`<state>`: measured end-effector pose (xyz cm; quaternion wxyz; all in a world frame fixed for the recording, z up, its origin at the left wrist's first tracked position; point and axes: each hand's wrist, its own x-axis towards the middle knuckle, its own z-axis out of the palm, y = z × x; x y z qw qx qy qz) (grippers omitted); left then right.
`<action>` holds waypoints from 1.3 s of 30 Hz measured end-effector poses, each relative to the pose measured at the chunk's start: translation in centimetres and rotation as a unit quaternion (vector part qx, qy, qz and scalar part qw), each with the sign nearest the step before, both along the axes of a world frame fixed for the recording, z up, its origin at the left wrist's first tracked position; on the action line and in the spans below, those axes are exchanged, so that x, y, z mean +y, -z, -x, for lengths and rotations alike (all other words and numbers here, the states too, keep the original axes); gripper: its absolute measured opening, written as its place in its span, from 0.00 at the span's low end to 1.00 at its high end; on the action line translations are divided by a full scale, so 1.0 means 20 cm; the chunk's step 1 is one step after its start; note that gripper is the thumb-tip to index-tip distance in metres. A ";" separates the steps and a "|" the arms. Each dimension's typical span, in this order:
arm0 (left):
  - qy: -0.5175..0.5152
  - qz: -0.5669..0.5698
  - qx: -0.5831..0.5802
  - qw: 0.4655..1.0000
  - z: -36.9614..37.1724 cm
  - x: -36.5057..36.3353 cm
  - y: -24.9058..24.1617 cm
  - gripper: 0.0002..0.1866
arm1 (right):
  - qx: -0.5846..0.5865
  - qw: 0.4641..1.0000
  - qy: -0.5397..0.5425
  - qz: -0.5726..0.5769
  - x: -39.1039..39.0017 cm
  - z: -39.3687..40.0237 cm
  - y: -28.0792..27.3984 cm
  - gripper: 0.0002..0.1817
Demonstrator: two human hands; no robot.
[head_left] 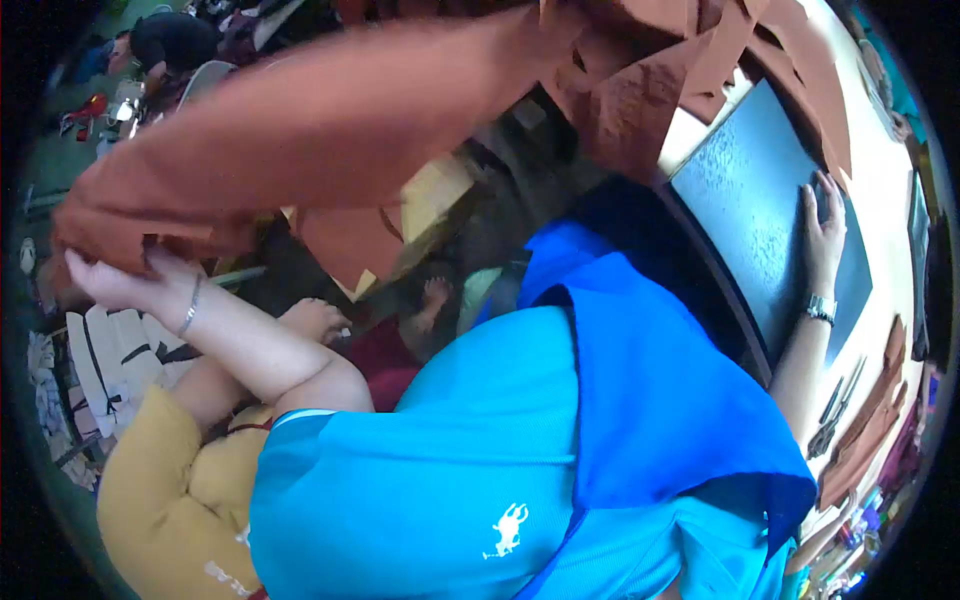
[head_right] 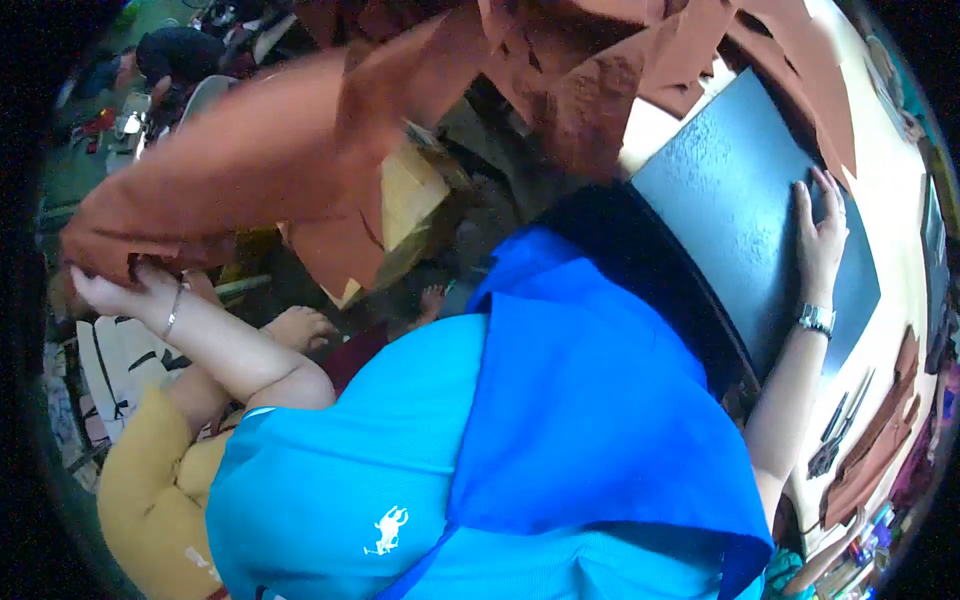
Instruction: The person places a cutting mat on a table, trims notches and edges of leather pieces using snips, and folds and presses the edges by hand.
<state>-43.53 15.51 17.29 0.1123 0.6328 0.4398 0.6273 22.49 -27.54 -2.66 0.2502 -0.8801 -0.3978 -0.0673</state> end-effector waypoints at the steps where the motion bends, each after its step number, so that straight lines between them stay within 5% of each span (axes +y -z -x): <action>1: -0.033 -0.017 0.034 0.999 0.11 0.05 0.00 0.15 | -0.006 1.000 0.005 0.009 -0.01 0.01 0.00 0.25; 4: -0.005 0.010 0.163 0.987 0.09 0.11 0.14 0.13 | -0.025 0.999 0.015 0.015 0.02 0.03 -0.03 0.25; 7: 0.073 0.207 0.373 0.902 -0.51 -0.09 0.49 0.35 | -0.026 1.000 0.003 -0.001 0.02 0.02 -0.03 0.25; 9: 0.107 0.363 0.510 0.773 -0.77 -0.26 0.96 0.49 | -0.033 0.999 0.001 0.006 0.02 0.03 -0.03 0.24; 10: 0.086 0.424 0.557 0.709 -0.69 -0.24 1.46 0.58 | -0.038 0.999 0.003 0.007 0.02 0.04 -0.04 0.24; 12: 0.064 0.453 0.540 0.707 -0.67 -0.45 1.84 0.62 | -0.043 0.999 0.020 0.011 0.03 0.05 -0.04 0.24; 14: 0.022 0.421 0.537 0.731 -0.72 -0.60 1.92 0.62 | -0.049 0.998 0.023 0.012 0.03 0.05 -0.04 0.24; 20: 0.081 0.413 0.593 0.686 -0.61 -0.90 2.14 0.49 | -0.041 0.999 0.027 0.011 0.03 0.07 -0.05 0.23; 27: 0.209 0.379 0.372 0.821 -0.42 -0.80 2.14 0.40 | -0.065 0.997 0.027 0.008 0.03 0.05 -0.03 0.23; 30: 0.079 0.276 0.445 0.848 -0.46 -0.75 2.12 0.42 | -0.081 0.996 0.029 0.015 0.02 0.04 -0.02 0.23; 34: -0.094 0.383 0.454 0.799 -0.57 -0.55 2.02 0.55 | -0.080 0.996 0.038 0.014 0.04 0.09 -0.05 0.23; 39: -0.085 0.383 0.477 0.786 -0.52 -0.25 2.09 0.55 | -0.084 0.996 0.031 0.019 0.02 0.06 -0.02 0.24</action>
